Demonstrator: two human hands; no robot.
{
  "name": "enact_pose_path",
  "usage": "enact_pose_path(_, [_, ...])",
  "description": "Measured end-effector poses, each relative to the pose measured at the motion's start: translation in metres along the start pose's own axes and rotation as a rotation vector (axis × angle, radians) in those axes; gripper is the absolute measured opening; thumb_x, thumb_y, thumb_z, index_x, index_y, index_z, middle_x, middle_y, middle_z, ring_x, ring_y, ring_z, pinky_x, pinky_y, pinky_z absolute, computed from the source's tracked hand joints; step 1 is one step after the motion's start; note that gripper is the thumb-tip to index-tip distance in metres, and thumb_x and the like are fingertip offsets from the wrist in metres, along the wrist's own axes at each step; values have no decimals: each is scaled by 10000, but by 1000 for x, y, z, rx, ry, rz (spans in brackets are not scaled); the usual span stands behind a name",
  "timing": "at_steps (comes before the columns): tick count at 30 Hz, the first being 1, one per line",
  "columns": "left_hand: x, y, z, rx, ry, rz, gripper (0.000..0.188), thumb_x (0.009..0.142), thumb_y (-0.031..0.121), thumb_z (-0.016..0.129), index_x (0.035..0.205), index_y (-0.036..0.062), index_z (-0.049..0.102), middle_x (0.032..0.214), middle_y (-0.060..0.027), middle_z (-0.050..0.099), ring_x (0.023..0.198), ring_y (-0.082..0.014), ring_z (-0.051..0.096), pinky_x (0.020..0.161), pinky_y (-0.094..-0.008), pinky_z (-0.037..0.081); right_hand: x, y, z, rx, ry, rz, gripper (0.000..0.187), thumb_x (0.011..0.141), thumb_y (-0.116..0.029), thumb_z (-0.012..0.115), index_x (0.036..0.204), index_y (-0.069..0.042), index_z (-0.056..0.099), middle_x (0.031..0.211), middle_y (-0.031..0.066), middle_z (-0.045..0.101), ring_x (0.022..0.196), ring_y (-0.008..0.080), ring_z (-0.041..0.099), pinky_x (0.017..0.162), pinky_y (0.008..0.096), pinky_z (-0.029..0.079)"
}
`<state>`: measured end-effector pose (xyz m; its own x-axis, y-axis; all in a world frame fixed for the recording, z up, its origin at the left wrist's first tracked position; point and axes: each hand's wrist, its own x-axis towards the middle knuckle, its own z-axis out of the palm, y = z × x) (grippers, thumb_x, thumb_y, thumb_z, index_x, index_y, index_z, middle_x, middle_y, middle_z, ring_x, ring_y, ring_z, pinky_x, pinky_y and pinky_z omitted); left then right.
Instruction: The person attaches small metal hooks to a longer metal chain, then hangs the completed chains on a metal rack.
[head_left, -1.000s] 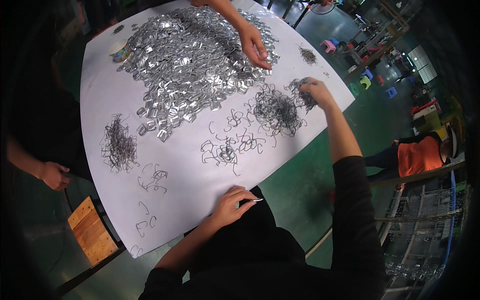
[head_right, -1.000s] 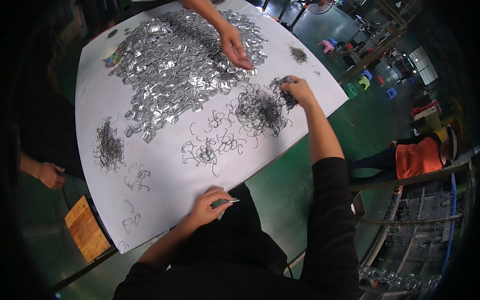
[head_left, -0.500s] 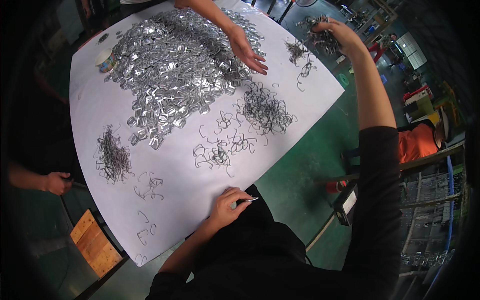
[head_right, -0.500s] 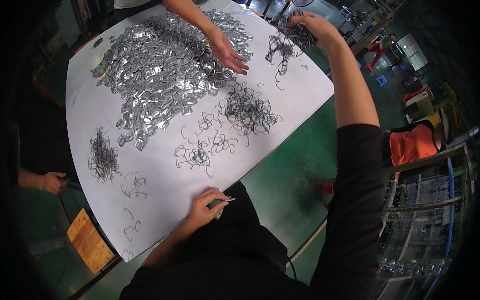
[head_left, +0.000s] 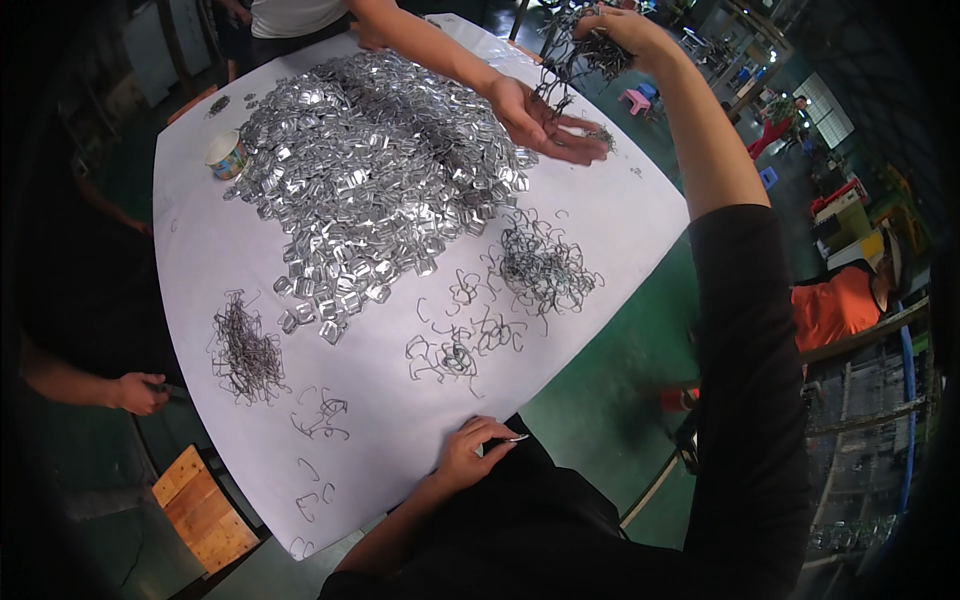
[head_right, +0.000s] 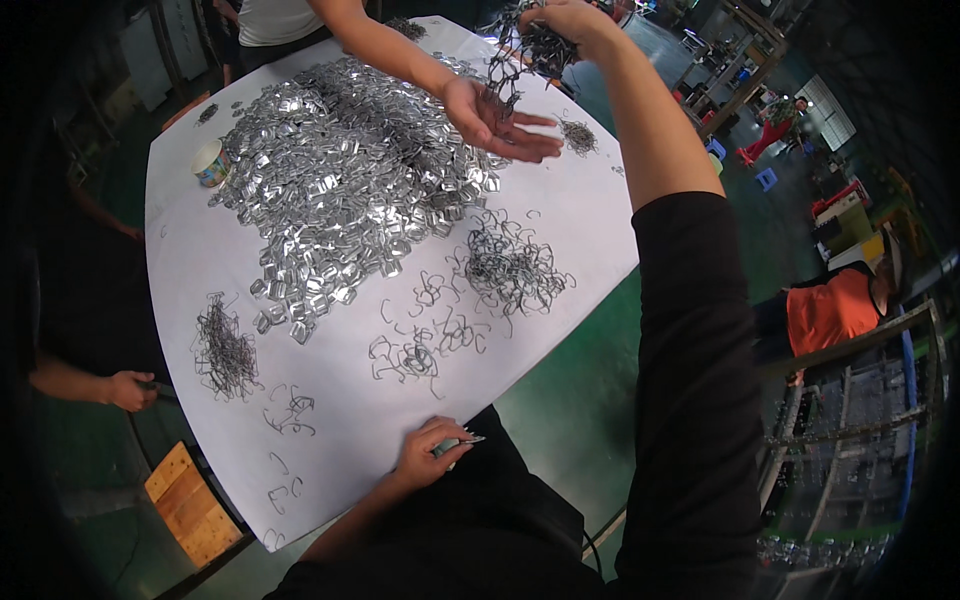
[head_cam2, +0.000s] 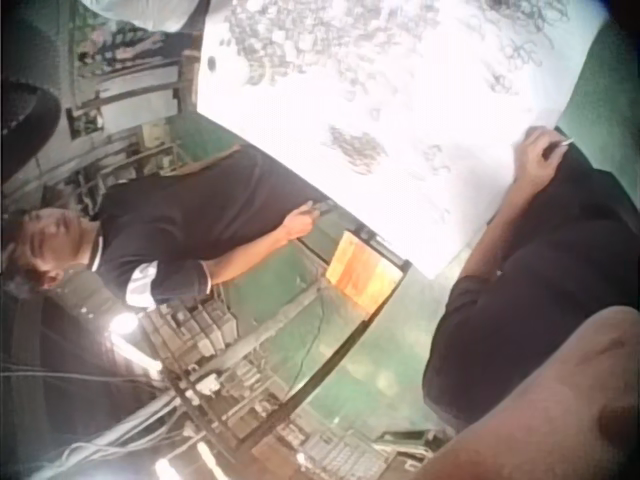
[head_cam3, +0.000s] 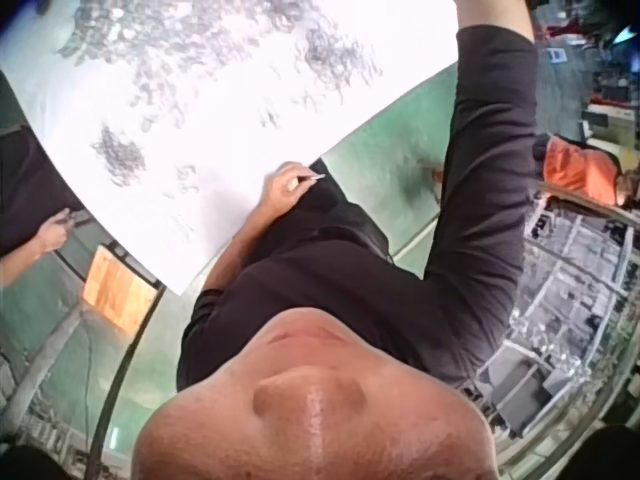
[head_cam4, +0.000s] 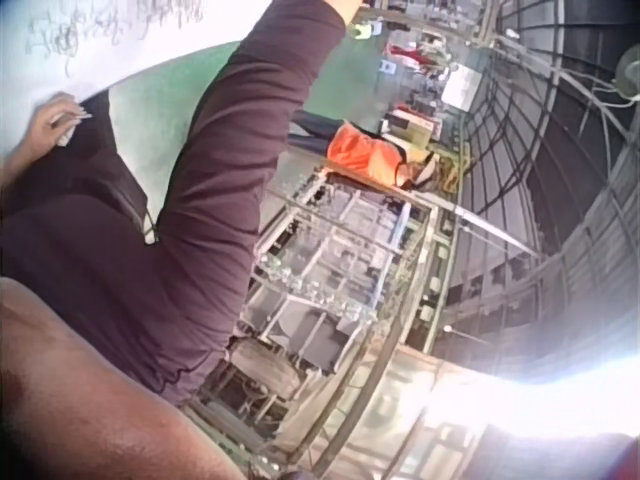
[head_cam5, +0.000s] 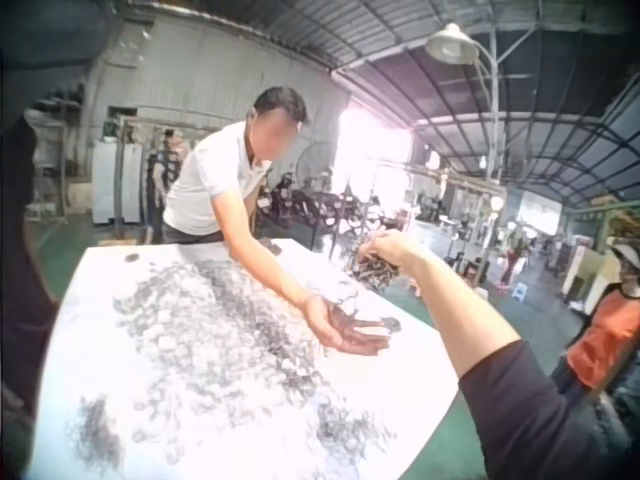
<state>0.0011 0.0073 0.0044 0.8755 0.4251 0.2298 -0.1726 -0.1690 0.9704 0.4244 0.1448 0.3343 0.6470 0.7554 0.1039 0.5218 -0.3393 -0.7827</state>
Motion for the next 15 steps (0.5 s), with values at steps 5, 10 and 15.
enact_pose_path(5, [1, -4, 0, -12, -28, 44, 170, 727, -18, 705, 881, 24, 645, 858, -71, 632, 811, -199, 592, 731, -290, 466, 16, 11, 27, 44, -43, 14, 217, 721, -79, 654, 932, -39, 626, 859, 89, 647, 680, 175, 655, 632, 280, 553])
enact_pose_path(10, [3, -3, -3, -13, -57, 16, 169, 725, 5, 717, 877, 36, 649, 873, -66, 644, 839, -204, 601, 757, -298, 474, 44, 23, 52, -150, 67, -153, 321, 712, -90, 653, 1016, 6, 621, 851, 131, 654, 672, 182, 649, 617, 285, 532])
enact_pose_path(15, [4, -6, -4, -16, -63, 49, 160, 721, 46, 734, 858, 54, 652, 854, -64, 646, 836, -217, 608, 766, -316, 482, 68, 13, 68, -426, 137, -272, 522, 662, -160, 678, 1146, 13, 591, 881, 183, 661, 697, 221, 661, 639, 311, 523])
